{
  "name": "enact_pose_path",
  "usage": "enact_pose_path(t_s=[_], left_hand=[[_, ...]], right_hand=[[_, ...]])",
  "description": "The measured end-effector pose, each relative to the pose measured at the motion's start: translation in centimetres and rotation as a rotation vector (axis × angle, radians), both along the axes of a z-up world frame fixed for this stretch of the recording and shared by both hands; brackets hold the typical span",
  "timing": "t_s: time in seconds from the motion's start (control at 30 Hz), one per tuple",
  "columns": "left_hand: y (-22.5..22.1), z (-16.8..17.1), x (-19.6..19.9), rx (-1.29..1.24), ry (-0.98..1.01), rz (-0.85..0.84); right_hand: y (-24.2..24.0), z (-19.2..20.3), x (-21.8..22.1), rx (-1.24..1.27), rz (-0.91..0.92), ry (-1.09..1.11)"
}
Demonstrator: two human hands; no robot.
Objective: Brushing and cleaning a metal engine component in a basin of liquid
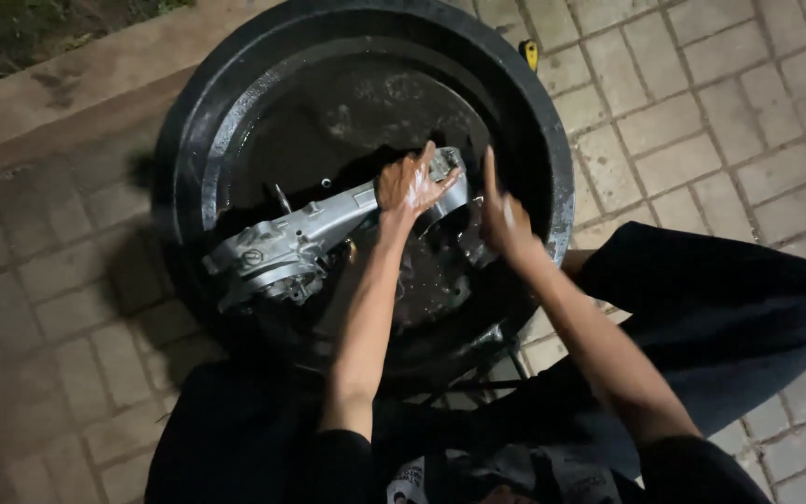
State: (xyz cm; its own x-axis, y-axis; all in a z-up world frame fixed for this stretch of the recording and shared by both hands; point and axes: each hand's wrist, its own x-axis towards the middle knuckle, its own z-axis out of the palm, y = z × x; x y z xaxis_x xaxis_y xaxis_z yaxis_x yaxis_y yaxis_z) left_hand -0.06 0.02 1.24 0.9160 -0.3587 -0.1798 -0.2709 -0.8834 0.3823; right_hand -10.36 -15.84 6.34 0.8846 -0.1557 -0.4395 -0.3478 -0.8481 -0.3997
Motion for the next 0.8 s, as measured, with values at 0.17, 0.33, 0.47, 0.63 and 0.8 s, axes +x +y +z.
enact_pose_path(t_s=[0.17, 0.33, 0.47, 0.63, 0.8], left_hand=[[-0.6, -2.9, 0.0, 0.048, -0.066, 0.015], [-0.4, -2.9, -0.1, -0.011, -0.163, 0.012], [-0.3, -4.2, 0.0, 0.005, -0.153, 0.04], [-0.4, -3.9, -0.2, 0.008, -0.086, 0.017], [-0.2, -1.4, -0.3, 0.053, -0.039, 0.004]], right_hand=[[-0.7, 0.4, -4.0, -0.065, 0.041, 0.126], [-0.7, -1.5, 2.5, -0.073, 0.034, 0.018], [-0.1, -1.1, 0.2, -0.079, 0.008, 0.021], [-0.3, -0.8, -4.3, 0.054, -0.053, 0.177], [-0.6, -1.5, 2.4, -0.042, -0.061, 0.056]])
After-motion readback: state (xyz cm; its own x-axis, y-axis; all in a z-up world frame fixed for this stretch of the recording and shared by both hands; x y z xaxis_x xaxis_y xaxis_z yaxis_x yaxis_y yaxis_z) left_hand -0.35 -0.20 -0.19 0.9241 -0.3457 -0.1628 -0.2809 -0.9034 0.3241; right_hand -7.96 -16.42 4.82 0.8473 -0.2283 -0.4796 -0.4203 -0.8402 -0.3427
